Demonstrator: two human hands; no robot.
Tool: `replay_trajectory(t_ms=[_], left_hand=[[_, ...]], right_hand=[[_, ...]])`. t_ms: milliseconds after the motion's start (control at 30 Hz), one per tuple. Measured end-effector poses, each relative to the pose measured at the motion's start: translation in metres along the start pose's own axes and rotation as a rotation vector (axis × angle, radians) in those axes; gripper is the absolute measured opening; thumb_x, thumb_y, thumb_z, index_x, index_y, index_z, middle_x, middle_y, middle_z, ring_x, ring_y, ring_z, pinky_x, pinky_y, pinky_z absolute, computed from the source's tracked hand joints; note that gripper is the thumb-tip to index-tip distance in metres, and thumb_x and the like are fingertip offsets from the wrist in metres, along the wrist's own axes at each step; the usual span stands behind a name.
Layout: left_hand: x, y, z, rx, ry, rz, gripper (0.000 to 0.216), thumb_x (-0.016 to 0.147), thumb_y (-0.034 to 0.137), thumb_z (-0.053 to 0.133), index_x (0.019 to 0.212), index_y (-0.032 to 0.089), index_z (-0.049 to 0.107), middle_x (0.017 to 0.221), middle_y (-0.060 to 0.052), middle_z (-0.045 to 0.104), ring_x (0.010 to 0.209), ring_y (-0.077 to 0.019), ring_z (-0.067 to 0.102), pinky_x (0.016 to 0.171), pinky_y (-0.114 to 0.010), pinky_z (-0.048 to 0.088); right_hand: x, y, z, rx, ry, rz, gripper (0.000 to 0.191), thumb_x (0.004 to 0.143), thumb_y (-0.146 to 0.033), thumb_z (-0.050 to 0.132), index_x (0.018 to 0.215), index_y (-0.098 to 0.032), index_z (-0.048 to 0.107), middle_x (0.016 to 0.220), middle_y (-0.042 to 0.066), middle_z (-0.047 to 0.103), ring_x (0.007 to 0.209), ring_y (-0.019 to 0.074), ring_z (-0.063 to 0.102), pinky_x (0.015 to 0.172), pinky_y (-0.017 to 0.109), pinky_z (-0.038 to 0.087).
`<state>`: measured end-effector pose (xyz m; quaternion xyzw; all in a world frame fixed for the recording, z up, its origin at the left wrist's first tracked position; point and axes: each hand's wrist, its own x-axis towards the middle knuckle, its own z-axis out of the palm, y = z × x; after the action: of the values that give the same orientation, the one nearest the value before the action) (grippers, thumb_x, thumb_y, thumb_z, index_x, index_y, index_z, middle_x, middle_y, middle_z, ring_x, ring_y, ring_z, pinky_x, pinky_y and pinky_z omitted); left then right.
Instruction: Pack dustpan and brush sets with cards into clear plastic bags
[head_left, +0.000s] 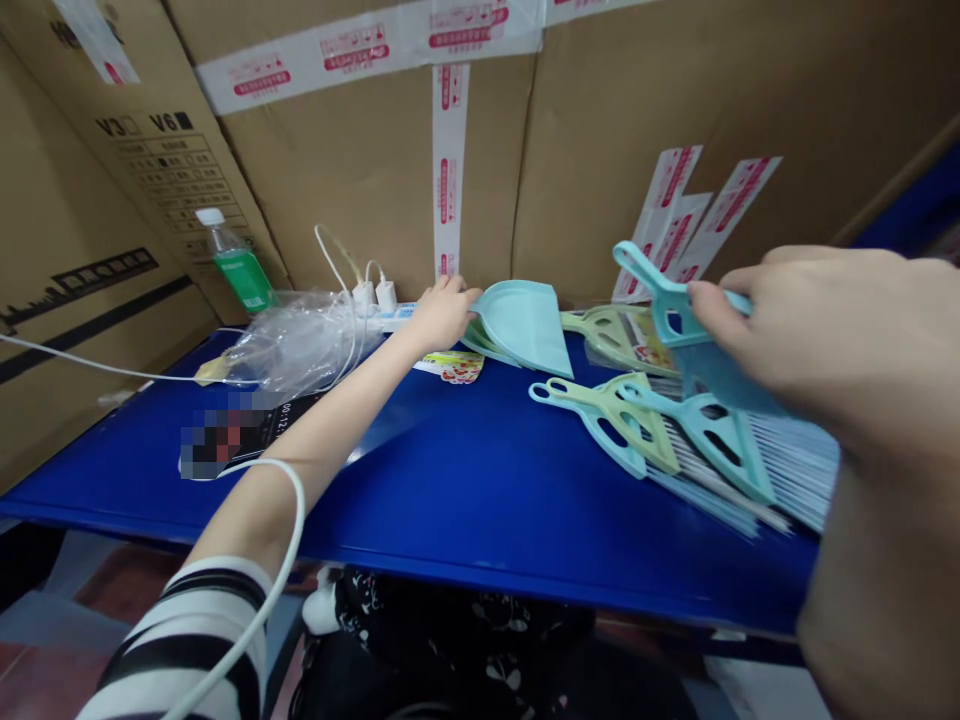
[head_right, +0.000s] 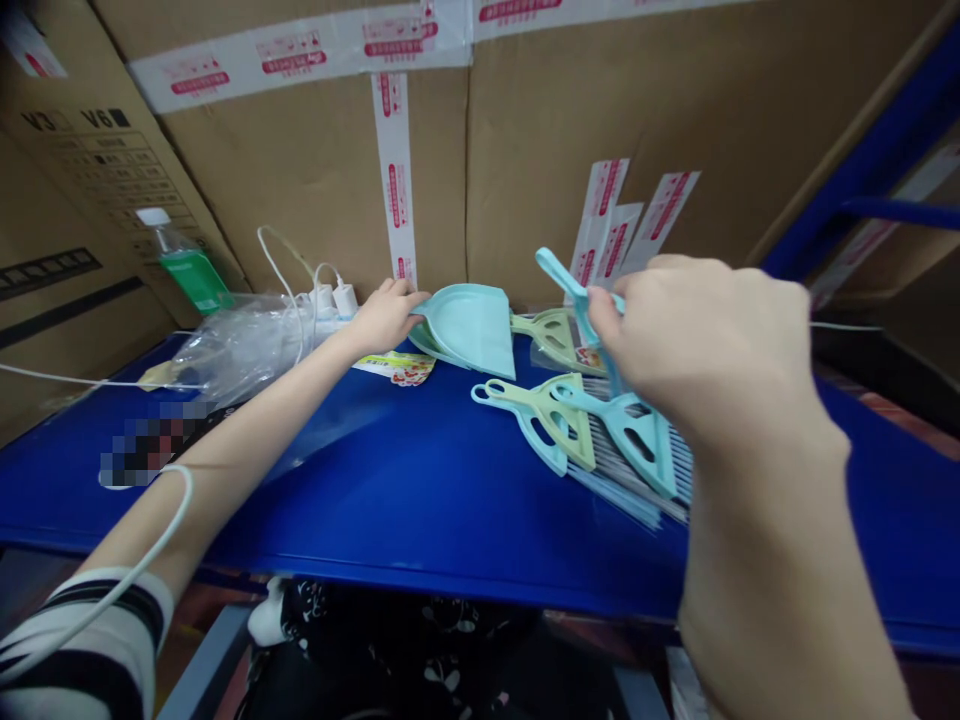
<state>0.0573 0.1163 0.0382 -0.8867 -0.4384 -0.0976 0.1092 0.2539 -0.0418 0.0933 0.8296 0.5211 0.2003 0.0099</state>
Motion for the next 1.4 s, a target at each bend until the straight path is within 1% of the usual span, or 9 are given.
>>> replay_trajectory(t_ms=[167,267,433,667,800,967,1067,1233,1400], left_hand=[[0.012,0.004,0.008,-0.021,-0.066,-0.047,0.044,0.097,0.015,0.041,0.140,0.021,0.050,0.132,-0.012,0.055,0.128,-0.0298,0.047,0.103,-0.044,0.042],[0.016,0.004,0.013,-0.043,-0.055,-0.037,0.045,0.097,0.014,0.040,0.141,0.022,0.050,0.130,-0.012,0.057,0.126,-0.0283,0.049,0.103,-0.041,0.042],[0.023,0.001,0.019,-0.071,-0.010,0.033,0.049,0.094,0.007,0.038,0.138,0.023,0.053,0.132,-0.009,0.056,0.125,-0.0258,0.049,0.103,-0.040,0.042],[0.030,0.010,0.020,-0.070,-0.078,0.132,0.055,0.087,-0.002,0.036,0.122,0.027,0.067,0.137,-0.005,0.056,0.127,-0.0229,0.051,0.106,-0.039,0.040],[0.027,0.016,0.016,-0.014,-0.065,0.092,0.057,0.088,-0.003,0.035,0.126,0.027,0.065,0.139,-0.007,0.056,0.131,-0.0242,0.048,0.109,-0.043,0.036],[0.024,0.009,0.011,0.015,-0.054,0.057,0.054,0.088,-0.003,0.038,0.121,0.027,0.068,0.136,-0.008,0.059,0.129,-0.0241,0.050,0.107,-0.042,0.037],[0.024,0.008,0.009,0.016,-0.056,0.071,0.051,0.088,-0.003,0.040,0.117,0.027,0.070,0.133,-0.008,0.061,0.127,-0.0246,0.052,0.105,-0.042,0.038],[0.026,0.016,0.010,0.014,-0.070,0.101,0.049,0.087,-0.002,0.040,0.116,0.024,0.071,0.127,-0.010,0.064,0.124,-0.0264,0.053,0.102,-0.041,0.038],[0.031,0.019,0.013,0.007,-0.075,0.114,0.054,0.085,-0.003,0.038,0.124,0.023,0.066,0.127,-0.009,0.065,0.121,-0.0249,0.055,0.100,-0.040,0.042]], right_hand=[[0.009,0.003,0.013,-0.045,-0.148,-0.124,0.046,0.097,-0.042,0.028,0.086,-0.019,0.067,0.097,0.017,0.069,0.087,0.0325,0.066,0.056,0.034,0.037],[0.011,0.001,0.013,-0.064,-0.211,-0.145,0.046,0.099,-0.042,0.027,0.092,-0.019,0.067,0.102,0.017,0.069,0.092,0.0326,0.065,0.057,0.034,0.037],[0.005,0.003,0.000,0.006,-0.119,-0.013,0.051,0.099,-0.043,0.024,0.099,-0.018,0.068,0.111,0.020,0.066,0.099,0.0339,0.062,0.057,0.034,0.035],[0.003,0.005,-0.002,0.068,-0.053,0.073,0.046,0.098,-0.042,0.030,0.097,-0.019,0.070,0.110,0.019,0.066,0.101,0.0352,0.061,0.062,0.036,0.037],[0.007,0.006,0.003,0.054,-0.073,0.057,0.044,0.096,-0.045,0.033,0.102,-0.020,0.069,0.107,0.019,0.067,0.098,0.0347,0.061,0.060,0.035,0.036],[0.016,0.012,0.017,-0.019,-0.111,-0.049,0.043,0.093,-0.047,0.034,0.089,-0.021,0.068,0.101,0.017,0.068,0.090,0.0340,0.063,0.054,0.034,0.035],[0.021,0.012,0.024,-0.033,-0.202,-0.133,0.039,0.093,-0.048,0.037,0.084,-0.021,0.063,0.095,0.015,0.068,0.083,0.0307,0.063,0.053,0.033,0.035],[0.024,0.007,0.030,0.062,-0.455,-0.342,0.036,0.094,-0.042,0.041,0.066,-0.021,0.053,0.079,0.009,0.064,0.069,0.0205,0.058,0.061,0.033,0.040],[0.024,0.004,0.034,0.054,-0.551,-0.412,0.030,0.089,-0.035,0.051,0.061,-0.022,0.048,0.074,0.005,0.062,0.063,0.0176,0.054,0.060,0.032,0.038]])
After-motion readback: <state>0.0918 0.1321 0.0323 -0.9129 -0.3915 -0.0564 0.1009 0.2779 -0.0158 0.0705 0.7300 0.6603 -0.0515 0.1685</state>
